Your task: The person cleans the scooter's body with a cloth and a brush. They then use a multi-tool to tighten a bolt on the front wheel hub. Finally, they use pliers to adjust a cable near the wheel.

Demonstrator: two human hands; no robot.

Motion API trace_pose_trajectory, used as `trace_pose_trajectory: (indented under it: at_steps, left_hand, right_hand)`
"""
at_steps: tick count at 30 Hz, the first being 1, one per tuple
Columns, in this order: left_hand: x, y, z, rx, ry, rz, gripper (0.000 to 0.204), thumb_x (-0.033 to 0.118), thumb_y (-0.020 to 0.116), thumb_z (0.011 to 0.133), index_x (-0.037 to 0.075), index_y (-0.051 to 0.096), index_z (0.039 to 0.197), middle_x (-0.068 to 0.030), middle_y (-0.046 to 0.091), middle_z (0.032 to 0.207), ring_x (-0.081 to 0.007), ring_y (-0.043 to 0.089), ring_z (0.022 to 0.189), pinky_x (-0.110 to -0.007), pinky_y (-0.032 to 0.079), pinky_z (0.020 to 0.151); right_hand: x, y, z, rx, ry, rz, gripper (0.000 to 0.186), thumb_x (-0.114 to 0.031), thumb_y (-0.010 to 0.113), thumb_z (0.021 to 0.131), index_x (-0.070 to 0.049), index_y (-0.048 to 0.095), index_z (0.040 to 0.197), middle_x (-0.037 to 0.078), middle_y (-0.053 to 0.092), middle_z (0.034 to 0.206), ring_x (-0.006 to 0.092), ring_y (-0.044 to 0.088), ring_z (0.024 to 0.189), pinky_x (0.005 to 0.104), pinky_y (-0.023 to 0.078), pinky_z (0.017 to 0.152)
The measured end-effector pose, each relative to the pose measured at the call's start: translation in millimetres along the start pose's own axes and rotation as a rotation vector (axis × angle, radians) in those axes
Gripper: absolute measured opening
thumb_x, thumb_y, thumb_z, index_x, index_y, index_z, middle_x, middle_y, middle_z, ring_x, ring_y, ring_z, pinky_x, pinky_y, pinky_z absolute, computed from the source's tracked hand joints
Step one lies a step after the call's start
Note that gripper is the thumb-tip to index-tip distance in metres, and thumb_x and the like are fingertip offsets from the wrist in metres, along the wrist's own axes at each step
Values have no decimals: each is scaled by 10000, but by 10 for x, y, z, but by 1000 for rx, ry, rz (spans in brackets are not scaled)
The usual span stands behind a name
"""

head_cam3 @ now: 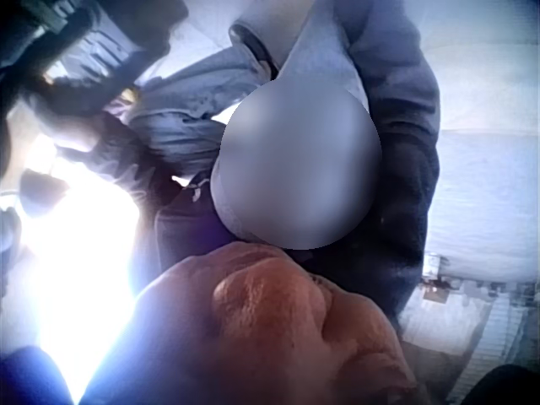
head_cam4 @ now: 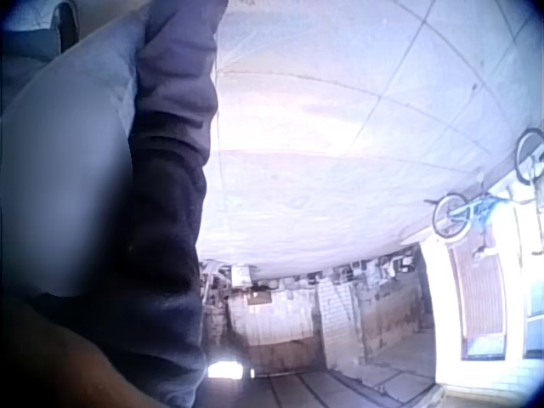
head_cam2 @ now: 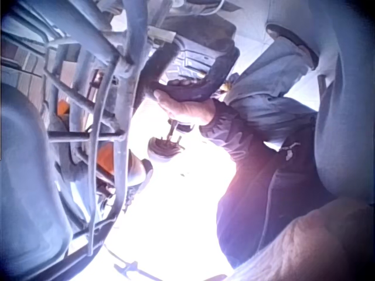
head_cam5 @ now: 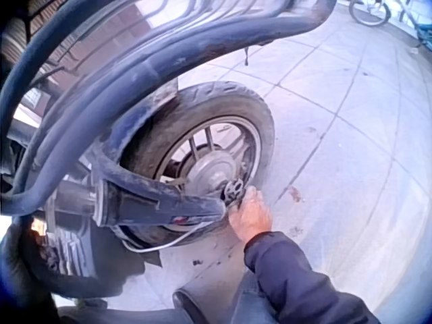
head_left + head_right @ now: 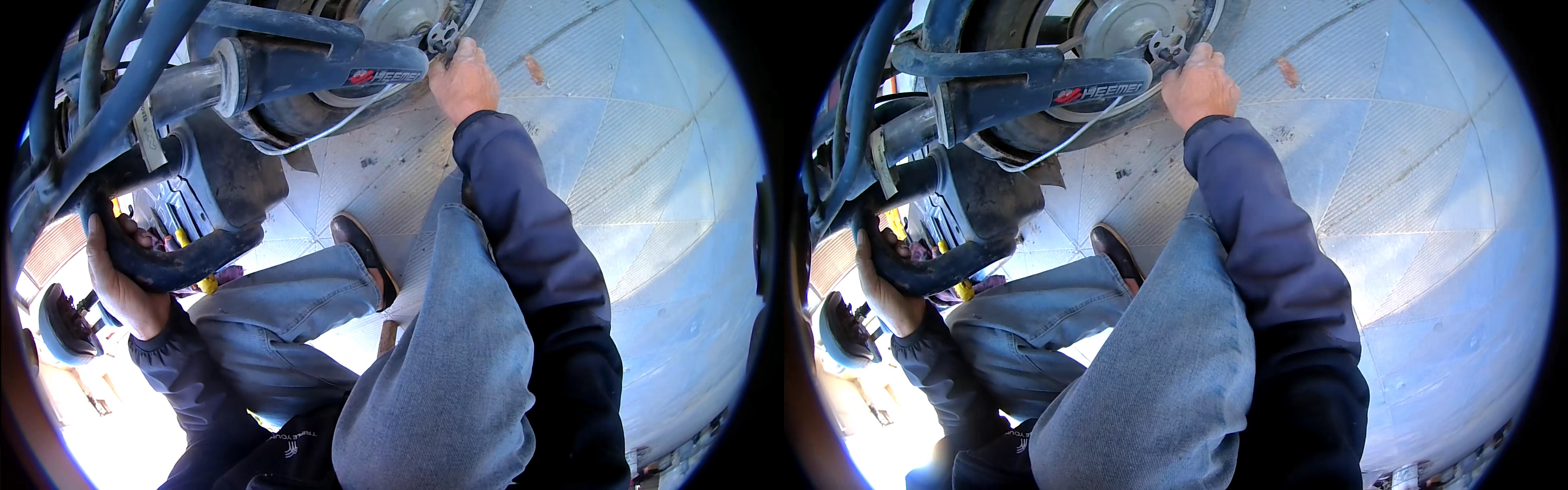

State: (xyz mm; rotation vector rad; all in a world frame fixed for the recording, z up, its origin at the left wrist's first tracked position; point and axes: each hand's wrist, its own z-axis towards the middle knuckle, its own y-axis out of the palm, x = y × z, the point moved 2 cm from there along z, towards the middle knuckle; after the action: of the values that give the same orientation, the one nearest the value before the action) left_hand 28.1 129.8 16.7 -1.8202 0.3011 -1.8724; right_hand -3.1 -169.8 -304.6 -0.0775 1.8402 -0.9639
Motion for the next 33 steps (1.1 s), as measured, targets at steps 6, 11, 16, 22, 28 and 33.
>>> trace_pose_trajectory:
  at_steps: [6, 11, 16, 22, 28, 33]
  left_hand:
    - [-1, 18, 3, -3, 2, -31, 402, 388, 582, 932, 34, 601, 1120, -41, 645, 794, -89, 604, 630, -183, 499, 585]
    - [-7, -18, -5, 12, 13, -4, 409, 382, 571, 939, 32, 594, 1150, -42, 642, 795, -87, 599, 630, -180, 494, 589]
    - [-8, 7, 2, -1, 4, -25, 411, 376, 562, 946, 28, 590, 1163, -42, 642, 794, -88, 605, 636, -179, 494, 587]
    - [-16, -15, 9, -5, 17, -13, 418, 377, 557, 949, 27, 581, 1177, -46, 645, 797, -94, 610, 639, -177, 497, 588]
    - [-7, -8, 5, 3, 11, 0, 433, 385, 568, 941, 25, 574, 1179, -51, 646, 801, -103, 610, 638, -187, 505, 587]
    - [-6, -17, 9, -5, -8, -13, 440, 391, 585, 928, 21, 575, 1166, -52, 643, 794, -105, 608, 634, -190, 507, 585]
  right_hand:
    - [-28, 36, -56, -200, -7, 107, 504, -403, 615, 820, 38, 555, 1057, 260, 644, 1003, 426, 619, 956, 456, 486, 845]
    - [10, 0, -146, -301, -21, 259, 550, -453, 601, 827, 47, 563, 1051, 242, 673, 921, 410, 641, 908, 452, 497, 815]
    - [-55, -46, -129, -246, -60, -4, 590, -476, 607, 817, 46, 544, 1085, 219, 682, 918, 394, 651, 899, 453, 502, 800]
    - [-192, 60, -175, -147, 55, -35, 492, -400, 563, 851, 55, 538, 1037, 234, 677, 931, 407, 653, 889, 463, 504, 788]
    - [-257, 88, -180, -50, 136, 28, 401, -326, 543, 850, 41, 540, 1010, 255, 671, 929, 417, 650, 896, 485, 493, 806]
    - [-264, 91, -156, -56, 183, 42, 382, -307, 547, 848, 39, 527, 1009, 259, 672, 905, 422, 651, 884, 479, 489, 816]
